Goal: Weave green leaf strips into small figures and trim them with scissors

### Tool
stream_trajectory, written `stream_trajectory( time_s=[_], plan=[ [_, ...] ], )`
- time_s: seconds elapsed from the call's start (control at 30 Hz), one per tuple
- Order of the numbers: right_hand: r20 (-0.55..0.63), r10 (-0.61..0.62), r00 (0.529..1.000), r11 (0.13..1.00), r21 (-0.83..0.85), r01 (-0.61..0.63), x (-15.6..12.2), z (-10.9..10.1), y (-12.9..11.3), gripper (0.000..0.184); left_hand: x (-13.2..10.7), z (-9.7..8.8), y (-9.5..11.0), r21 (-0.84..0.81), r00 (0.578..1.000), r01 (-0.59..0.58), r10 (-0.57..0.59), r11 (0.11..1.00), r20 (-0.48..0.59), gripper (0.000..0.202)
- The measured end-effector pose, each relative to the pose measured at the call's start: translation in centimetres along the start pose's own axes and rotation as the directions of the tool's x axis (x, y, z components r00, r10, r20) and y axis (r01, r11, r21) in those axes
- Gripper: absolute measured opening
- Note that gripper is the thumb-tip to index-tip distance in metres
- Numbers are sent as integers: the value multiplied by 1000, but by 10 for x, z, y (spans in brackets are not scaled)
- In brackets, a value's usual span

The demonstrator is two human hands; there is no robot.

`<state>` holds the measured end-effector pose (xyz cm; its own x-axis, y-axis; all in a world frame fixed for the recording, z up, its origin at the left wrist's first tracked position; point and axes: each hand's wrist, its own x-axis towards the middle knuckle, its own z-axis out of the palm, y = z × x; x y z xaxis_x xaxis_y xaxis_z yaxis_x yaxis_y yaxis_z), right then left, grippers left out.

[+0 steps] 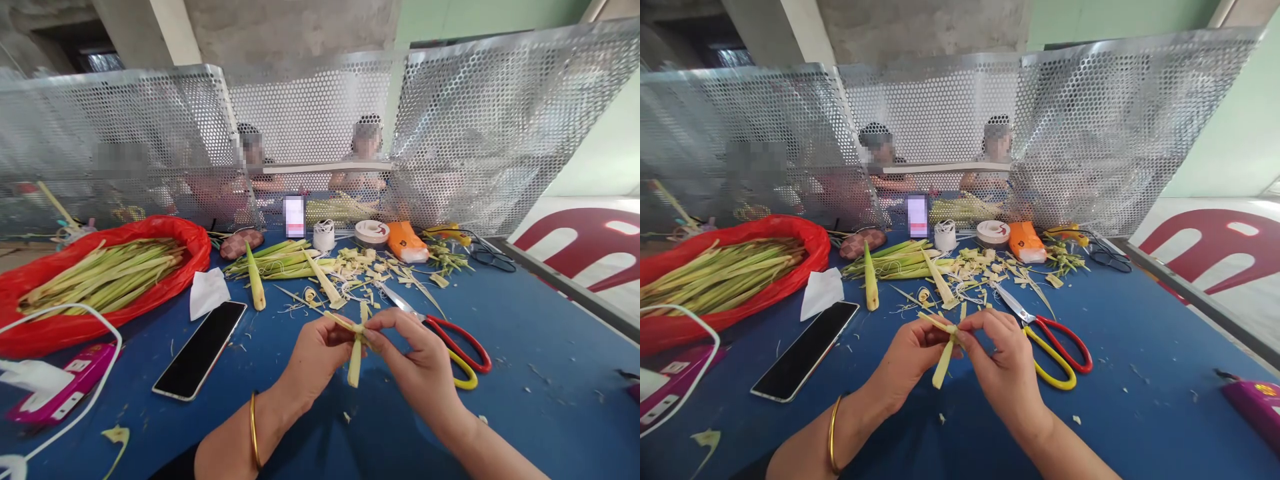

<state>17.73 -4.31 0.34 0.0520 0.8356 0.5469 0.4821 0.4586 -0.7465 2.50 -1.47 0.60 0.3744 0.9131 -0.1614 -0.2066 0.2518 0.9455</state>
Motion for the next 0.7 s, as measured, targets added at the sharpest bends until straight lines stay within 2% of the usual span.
stream_trajectory(
  time_s=[0.13, 0.37, 0.7],
  plan=[
    [-11, -32, 999, 998, -59, 31, 0, 1, 0, 8, -2, 2, 1, -38, 1000, 3, -3, 999, -17, 26],
    [-20, -105, 994, 993, -58, 104, 2, -1, 0, 7, -4, -1, 1, -201, 995, 76, -62, 977, 72, 16],
    [-13, -117, 993, 992, -56, 116, 0, -1, 2, 8, -4, -2, 0, -211, 998, 56, -47, 976, 51, 23]
  ],
)
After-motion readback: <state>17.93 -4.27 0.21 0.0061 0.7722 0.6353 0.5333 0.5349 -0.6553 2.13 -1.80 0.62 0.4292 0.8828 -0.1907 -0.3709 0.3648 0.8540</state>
